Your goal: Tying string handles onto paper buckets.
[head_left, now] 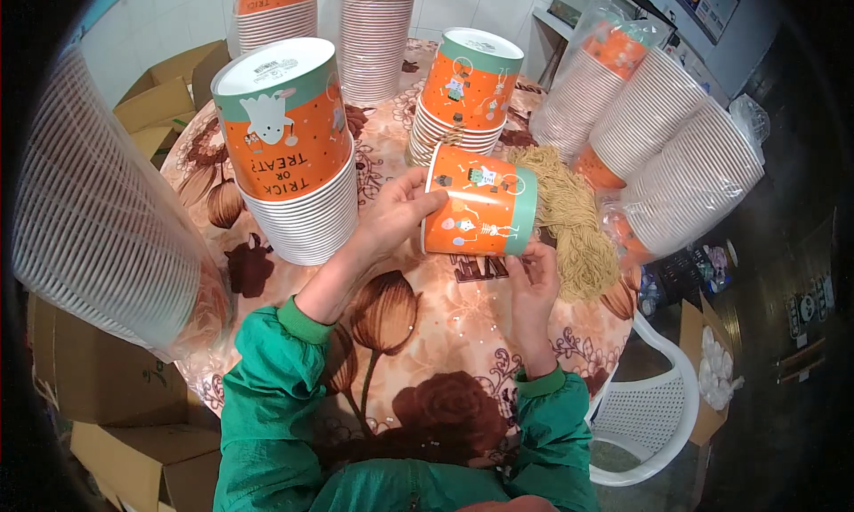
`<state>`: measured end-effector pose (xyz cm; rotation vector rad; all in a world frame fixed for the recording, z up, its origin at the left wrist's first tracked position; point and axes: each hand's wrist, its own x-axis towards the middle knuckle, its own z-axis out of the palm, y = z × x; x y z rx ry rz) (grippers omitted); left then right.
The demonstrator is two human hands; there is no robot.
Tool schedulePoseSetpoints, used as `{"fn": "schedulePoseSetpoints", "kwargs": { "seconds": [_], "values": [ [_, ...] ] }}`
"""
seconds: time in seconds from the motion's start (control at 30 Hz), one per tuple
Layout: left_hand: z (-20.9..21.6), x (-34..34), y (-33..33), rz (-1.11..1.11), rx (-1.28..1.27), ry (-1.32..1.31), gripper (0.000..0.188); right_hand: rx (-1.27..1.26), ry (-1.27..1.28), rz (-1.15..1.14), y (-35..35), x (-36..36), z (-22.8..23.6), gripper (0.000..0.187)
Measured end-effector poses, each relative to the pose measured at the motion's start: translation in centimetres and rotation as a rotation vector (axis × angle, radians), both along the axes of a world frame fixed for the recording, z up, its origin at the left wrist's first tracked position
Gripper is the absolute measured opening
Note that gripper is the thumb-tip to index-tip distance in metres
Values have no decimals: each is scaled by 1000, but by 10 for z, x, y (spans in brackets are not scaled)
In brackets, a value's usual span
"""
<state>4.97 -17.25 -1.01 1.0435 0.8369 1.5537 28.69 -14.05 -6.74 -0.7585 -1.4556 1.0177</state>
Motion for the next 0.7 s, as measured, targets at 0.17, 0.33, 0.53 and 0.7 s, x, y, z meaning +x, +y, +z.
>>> {"fn": "schedulePoseSetpoints", "kwargs": {
  "seconds": [0.17, 0.33, 0.53, 0.7],
  "values": [
    [-7, -9, 4, 96, -100, 35, 28, 139, -101, -82, 2, -1, -4, 15],
    [-6, -6, 5, 146, -154, 82, 28, 153, -99, -96, 6, 1, -10, 15],
    [-8, -3, 7, 113, -235, -25, 25, 147, -74, -117, 6, 2, -9, 17],
    [-11, -4, 11, 69, -274, -131, 24, 97, 25, -163, 5, 1, -8, 29]
  ]
}}
